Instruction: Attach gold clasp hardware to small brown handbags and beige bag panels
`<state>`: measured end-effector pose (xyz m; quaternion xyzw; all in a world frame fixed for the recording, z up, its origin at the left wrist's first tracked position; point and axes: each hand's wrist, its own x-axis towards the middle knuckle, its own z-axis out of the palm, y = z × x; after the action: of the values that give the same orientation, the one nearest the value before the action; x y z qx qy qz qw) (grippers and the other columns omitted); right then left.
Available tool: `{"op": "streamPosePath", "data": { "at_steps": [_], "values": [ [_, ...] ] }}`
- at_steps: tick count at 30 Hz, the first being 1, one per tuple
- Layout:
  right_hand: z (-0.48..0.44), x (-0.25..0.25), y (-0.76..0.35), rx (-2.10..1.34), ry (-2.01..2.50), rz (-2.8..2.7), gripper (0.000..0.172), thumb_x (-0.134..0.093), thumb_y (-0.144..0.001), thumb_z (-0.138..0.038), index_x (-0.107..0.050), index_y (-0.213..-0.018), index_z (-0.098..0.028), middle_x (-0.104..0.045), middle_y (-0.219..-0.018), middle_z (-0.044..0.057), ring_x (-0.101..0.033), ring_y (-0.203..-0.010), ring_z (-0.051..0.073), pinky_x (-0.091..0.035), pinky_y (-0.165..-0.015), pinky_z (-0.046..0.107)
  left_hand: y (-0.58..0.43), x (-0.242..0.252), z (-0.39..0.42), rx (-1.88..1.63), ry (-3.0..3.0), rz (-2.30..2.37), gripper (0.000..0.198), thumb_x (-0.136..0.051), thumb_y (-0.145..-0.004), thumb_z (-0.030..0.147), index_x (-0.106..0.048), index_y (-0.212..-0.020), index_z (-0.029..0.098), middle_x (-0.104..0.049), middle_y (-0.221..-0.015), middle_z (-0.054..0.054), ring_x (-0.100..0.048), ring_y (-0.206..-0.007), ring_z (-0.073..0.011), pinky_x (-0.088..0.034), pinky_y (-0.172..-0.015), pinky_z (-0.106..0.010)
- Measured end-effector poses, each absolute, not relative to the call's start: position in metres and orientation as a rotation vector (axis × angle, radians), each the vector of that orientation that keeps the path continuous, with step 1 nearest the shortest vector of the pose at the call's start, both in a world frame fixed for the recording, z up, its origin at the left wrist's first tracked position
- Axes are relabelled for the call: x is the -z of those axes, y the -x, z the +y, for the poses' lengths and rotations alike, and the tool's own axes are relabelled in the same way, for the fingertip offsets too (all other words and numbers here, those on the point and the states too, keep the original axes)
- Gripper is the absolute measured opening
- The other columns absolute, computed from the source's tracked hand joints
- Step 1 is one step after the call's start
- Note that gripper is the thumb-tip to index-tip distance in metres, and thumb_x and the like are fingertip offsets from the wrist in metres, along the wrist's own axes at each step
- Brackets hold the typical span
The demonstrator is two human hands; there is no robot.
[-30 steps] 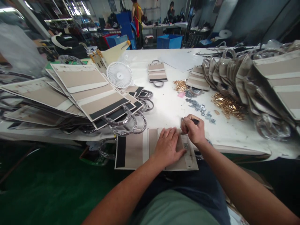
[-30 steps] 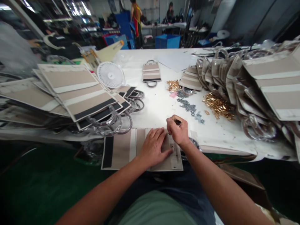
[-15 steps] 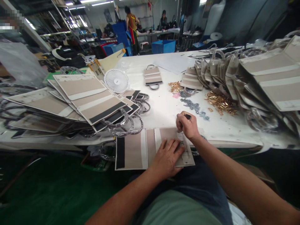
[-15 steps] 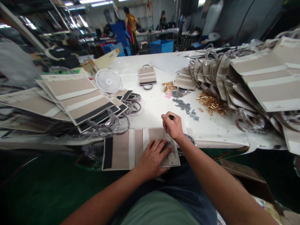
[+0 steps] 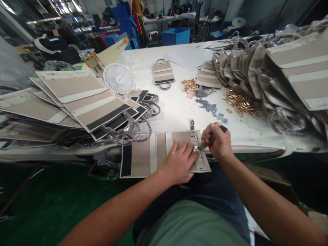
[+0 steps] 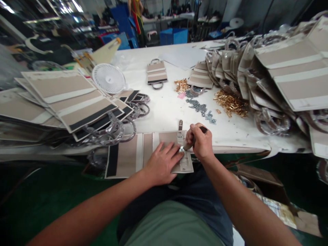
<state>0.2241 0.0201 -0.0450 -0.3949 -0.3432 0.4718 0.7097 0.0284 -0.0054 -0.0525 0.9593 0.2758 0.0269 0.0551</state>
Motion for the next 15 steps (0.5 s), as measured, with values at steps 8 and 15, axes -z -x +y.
{"op": "streamPosePath", "data": {
  "at_steps": [8, 15],
  "values": [
    [0.029, 0.057, -0.234, -1.074, 0.830, -0.398, 0.051, -0.085, -0.079, -0.052, -0.045, -0.067, -0.023, -0.036, -0.055, -0.010, -0.034, -0.042, 0.007, -0.034, -0.039, 0.021, -0.027, 0.053, -0.003, -0.017, -2.932, 0.851, 0.077, -0.068, -0.087, 0.048, -0.045, -0.155, 0.019, -0.036, -0.168, -0.014, -0.026, -0.156, -0.0387, -0.025, -0.124, -0.062],
    [0.019, 0.054, -0.214, -0.961, 0.916, -0.652, 0.044, -0.074, -0.089, -0.046, -0.043, -0.066, -0.024, -0.035, -0.053, -0.009, -0.030, -0.042, 0.009, -0.028, -0.040, 0.024, -0.027, 0.055, -0.001, -0.070, -2.922, 0.814, 0.071, -0.066, -0.088, 0.046, -0.048, -0.151, 0.018, -0.039, -0.165, -0.016, -0.028, -0.154, -0.0403, -0.024, -0.124, -0.062]
  ]
}}
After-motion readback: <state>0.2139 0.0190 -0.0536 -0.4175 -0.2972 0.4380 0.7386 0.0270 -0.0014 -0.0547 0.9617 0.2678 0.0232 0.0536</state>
